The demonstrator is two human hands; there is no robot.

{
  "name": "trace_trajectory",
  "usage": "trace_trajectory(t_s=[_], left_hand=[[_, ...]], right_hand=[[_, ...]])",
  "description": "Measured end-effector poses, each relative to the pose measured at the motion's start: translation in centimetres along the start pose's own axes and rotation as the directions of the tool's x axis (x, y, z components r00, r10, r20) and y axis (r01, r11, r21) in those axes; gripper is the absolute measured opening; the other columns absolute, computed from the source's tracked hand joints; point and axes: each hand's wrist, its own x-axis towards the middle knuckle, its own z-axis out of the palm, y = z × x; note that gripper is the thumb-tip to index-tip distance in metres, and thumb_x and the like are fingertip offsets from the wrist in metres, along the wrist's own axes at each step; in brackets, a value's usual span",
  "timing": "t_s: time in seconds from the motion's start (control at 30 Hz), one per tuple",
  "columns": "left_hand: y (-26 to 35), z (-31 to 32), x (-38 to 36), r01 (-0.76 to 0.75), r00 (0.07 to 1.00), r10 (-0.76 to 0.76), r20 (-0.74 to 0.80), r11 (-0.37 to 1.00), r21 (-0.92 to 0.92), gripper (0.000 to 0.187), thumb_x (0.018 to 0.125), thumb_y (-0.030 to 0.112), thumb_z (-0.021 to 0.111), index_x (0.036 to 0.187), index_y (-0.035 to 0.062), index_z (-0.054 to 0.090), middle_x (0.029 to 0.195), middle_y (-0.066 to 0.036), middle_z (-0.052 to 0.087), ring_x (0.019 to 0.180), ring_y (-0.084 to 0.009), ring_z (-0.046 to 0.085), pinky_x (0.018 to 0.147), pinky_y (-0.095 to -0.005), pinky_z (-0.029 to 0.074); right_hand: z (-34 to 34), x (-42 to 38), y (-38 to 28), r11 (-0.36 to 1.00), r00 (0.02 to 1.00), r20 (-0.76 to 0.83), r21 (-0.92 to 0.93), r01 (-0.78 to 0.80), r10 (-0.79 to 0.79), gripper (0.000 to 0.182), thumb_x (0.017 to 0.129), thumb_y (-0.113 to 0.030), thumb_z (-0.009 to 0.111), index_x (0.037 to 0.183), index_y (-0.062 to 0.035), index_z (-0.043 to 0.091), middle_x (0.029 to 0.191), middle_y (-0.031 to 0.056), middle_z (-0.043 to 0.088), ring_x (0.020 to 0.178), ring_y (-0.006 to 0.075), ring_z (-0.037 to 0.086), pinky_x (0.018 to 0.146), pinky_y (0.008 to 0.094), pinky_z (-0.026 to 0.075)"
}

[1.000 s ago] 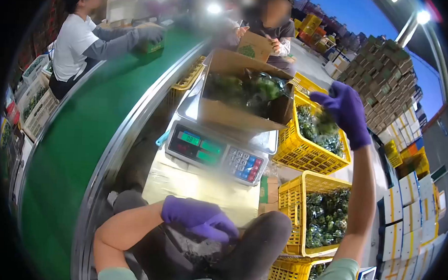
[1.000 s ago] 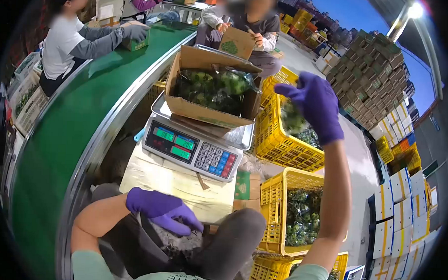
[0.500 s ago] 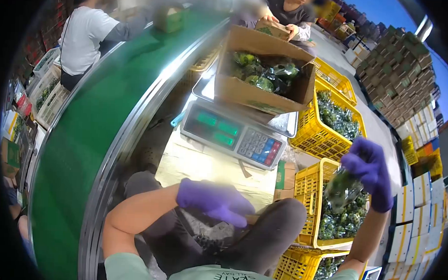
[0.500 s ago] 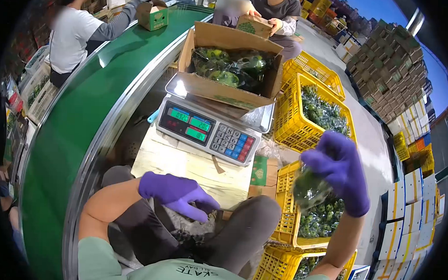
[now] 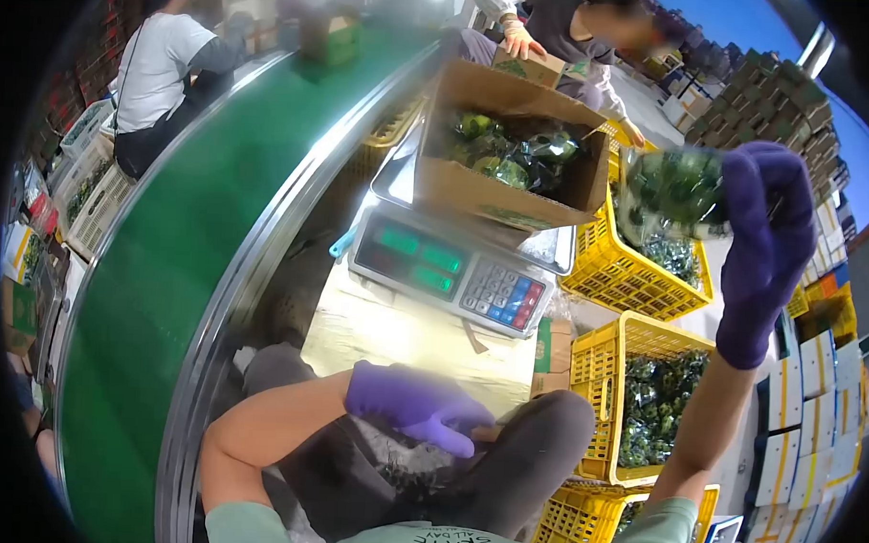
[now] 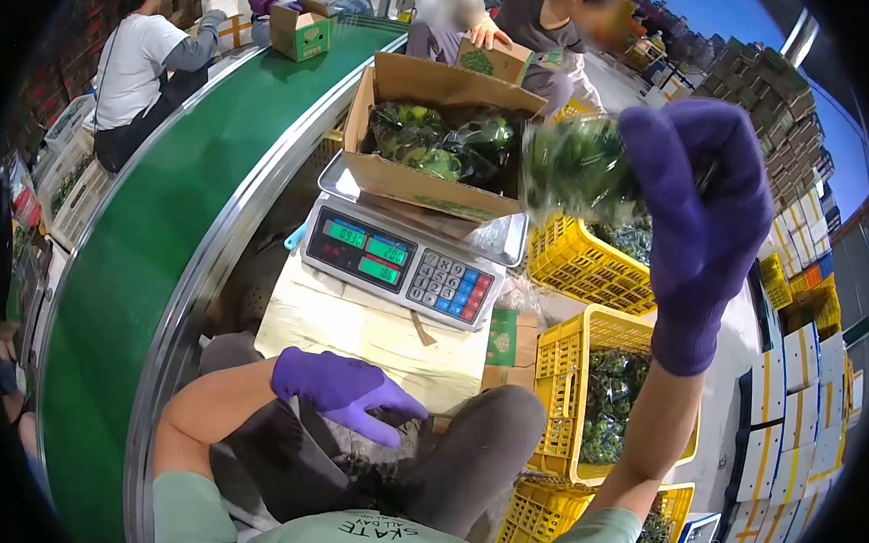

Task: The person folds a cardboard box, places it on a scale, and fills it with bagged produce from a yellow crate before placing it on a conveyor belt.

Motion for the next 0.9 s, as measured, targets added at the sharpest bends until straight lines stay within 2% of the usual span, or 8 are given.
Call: trace_trajectory(t_s=[0.23,0.3,0.43,0.6,0.7,0.77,0.83,0.9], left_hand=[[0.2,-0.3,-1.1,0.005,0.999,-0.008,0.047,0.999,0.05,0.065,0.09,0.048,0.057,0.138,0.0047,0.045,0.125,-0.02,0.058,0.108,-0.033,0.059,0.092,-0.038,0.046],[0.9,-0.3,-1.3,-0.011,0.994,0.007,0.106,0.999,0.031,0.065,0.09,0.047,0.058,0.138,0.0053,0.045,0.127,-0.019,0.057,0.112,-0.0326,0.057,0.093,-0.0378,0.045],[0.9,-0.1,-1.7,-0.047,0.982,0.044,0.185,0.999,0.007,0.064,0.089,0.045,0.059,0.138,0.005,0.045,0.128,-0.019,0.056,0.115,-0.0324,0.055,0.095,-0.0379,0.044],[3.7,-3.9,-6.0,-0.083,0.996,0.083,0.041,0.996,0.008,0.061,0.087,0.034,0.064,0.136,0.0014,0.047,0.128,-0.02,0.057,0.117,-0.0311,0.055,0.099,-0.0378,0.042],[2.2,-6.4,-9.7,-0.212,0.878,0.16,-0.451,0.975,-0.066,0.054,0.087,0.022,0.065,0.131,-0.0055,0.049,0.126,-0.019,0.059,0.114,-0.028,0.059,0.098,-0.0374,0.045],[1.2,-7.7,-10.9,-0.403,0.687,0.079,-0.722,0.869,-0.288,0.051,0.09,0.022,0.06,0.131,-0.0057,0.048,0.126,-0.018,0.059,0.109,-0.0252,0.062,0.095,-0.0363,0.048],[-0.7,-10.6,-11.5,-0.391,0.523,-0.032,-0.852,0.879,-0.273,0.046,0.094,0.022,0.054,0.132,-0.0044,0.047,0.123,-0.017,0.06,0.105,-0.0228,0.064,0.092,-0.0363,0.05],[-2.7,-13.7,-10.4,-0.426,0.401,-0.115,-0.909,0.855,-0.295,0.041,0.098,0.018,0.048,0.132,-0.0043,0.045,0.118,-0.015,0.061,0.103,-0.0233,0.064,0.091,-0.0373,0.051]], right_hand=[[-4.3,-3.3,1.8,0.964,0.987,0.106,-0.228,0.14,-0.118,0.013,0.086,-0.003,0.068,0.082,-0.002,0.056,0.077,-0.0016,0.053,0.068,0.0027,0.048,0.063,0.02,0.04],[-8.5,-7.0,2.4,0.923,0.967,-0.061,-0.289,-0.256,0.249,0.017,0.086,-0.004,0.068,0.079,-0.0024,0.053,0.072,-0.0016,0.049,0.065,0.0045,0.044,0.061,0.0216,0.039],[-22.3,-17.1,6.3,0.485,0.828,-0.206,-0.727,-0.487,0.522,0.03,0.085,-0.016,0.07,0.072,-0.0019,0.047,0.065,0.0013,0.042,0.058,0.0107,0.037,0.054,0.0312,0.034],[-38.3,-38.6,6.6,0.007,0.705,-0.189,-0.964,-0.265,0.684,0.033,0.07,-0.019,0.078,0.071,-0.0008,0.05,0.07,0.0165,0.052,0.068,0.0348,0.051,0.065,0.0452,0.04],[-43.5,-48.5,6.2,-0.298,0.421,-0.426,-0.893,-0.336,0.801,0.036,0.064,-0.029,0.08,0.078,-0.0016,0.06,0.082,0.0203,0.062,0.084,0.0407,0.058,0.076,0.046,0.046],[-43.3,-48.1,6.5,-0.419,-0.156,-0.4,-0.899,-0.123,0.903,0.042,0.063,-0.031,0.082,0.088,-0.0017,0.063,0.093,0.0216,0.064,0.092,0.0405,0.059,0.081,0.0462,0.047],[-43.4,-47.7,8.9,-0.46,-0.141,-0.438,-0.849,-0.259,0.888,0.055,0.062,-0.032,0.084,0.104,-0.0023,0.063,0.106,0.0222,0.064,0.101,0.039,0.059,0.087,0.0468,0.047],[-37.7,-41.1,9.7,-0.12,0.402,-0.273,-0.923,-0.366,0.874,0.065,0.072,-0.027,0.079,0.126,-0.0009,0.054,0.12,0.0254,0.059,0.113,0.0418,0.054,0.096,0.0463,0.043]])
